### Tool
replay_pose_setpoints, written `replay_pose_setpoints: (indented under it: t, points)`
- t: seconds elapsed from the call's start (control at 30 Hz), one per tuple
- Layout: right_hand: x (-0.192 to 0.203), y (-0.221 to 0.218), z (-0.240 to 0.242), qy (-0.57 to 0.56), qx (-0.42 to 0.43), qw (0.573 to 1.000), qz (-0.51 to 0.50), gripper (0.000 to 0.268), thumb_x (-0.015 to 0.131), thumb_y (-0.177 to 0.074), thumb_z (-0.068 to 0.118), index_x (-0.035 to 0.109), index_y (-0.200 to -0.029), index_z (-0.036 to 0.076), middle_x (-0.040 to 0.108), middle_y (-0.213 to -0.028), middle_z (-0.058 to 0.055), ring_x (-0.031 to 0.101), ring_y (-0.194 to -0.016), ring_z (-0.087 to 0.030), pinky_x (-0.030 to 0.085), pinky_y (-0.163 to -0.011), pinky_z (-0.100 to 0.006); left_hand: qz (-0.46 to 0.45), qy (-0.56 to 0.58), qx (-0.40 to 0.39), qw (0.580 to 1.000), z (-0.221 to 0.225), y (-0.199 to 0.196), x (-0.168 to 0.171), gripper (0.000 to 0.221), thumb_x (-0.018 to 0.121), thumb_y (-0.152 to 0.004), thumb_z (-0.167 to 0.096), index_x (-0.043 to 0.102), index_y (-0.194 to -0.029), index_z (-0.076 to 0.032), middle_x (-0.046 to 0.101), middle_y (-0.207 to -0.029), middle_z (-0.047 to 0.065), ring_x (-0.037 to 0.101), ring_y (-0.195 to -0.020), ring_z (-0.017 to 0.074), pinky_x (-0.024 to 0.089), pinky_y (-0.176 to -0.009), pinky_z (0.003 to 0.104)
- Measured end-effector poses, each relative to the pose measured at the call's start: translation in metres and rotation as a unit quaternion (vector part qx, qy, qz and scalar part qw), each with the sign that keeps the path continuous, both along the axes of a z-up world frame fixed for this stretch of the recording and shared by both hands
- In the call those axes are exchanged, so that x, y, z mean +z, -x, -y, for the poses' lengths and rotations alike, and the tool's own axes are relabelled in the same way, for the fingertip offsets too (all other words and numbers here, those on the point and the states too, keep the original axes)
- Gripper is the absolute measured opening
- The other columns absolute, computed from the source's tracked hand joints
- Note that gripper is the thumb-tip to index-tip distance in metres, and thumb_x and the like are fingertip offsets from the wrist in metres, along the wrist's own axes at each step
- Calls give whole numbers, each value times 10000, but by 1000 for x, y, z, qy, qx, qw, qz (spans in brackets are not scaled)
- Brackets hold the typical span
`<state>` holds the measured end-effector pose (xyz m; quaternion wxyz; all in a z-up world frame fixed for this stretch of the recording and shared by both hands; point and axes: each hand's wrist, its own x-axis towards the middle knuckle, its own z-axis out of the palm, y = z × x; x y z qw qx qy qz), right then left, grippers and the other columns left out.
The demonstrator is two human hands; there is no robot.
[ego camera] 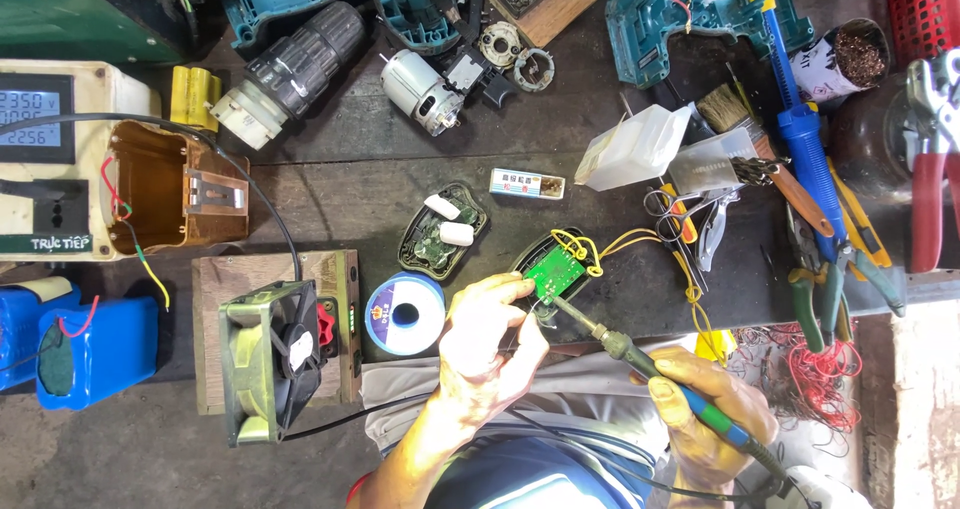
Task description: Soldering wires and components onto a circuit board using a soldering iron
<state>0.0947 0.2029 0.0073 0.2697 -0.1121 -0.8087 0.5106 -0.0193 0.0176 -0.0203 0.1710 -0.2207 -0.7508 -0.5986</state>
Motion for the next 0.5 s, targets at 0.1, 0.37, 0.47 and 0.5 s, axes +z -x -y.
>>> replay_pose_setpoints:
  t: [0.1,0.37,0.47,0.5]
  points:
    - [2,0,1,-16,-5,1000,4,242,714,-816,169,680,-934,-39,706,-811,-214,753,-719,-314,624,-727,-322,-1,-2,3,1000,0,0,0,111,686,-830,45,598,-840,-23,730,-1037,146,749,-987,353,574,-920,439]
    - [3,-3,1,-25,-11,1000,11,262,720,-788,154,686,-946,-52,708,-832,-236,749,-716,-323,635,-767,-347,4,-11,-1,1000,0,0,-1,108,677,-833,57,602,-852,-18,728,-1034,148,748,-984,358,581,-906,449]
    - [2,-4,0,-30,-18,999,16,262,718,-783,144,690,-952,-54,714,-853,-228,751,-755,-321,641,-821,-364,-2,-12,4,1000,0,0,-3,118,686,-829,60,597,-850,-15,727,-1038,145,750,-983,353,589,-907,451]
    - [1,-5,-1,-39,-18,999,18,258,716,-786,142,692,-951,-55,717,-866,-231,753,-763,-320,640,-825,-360,0,-12,5,1000,-1,0,-2,120,685,-827,62,597,-850,-17,729,-1036,144,750,-984,351,587,-908,450]
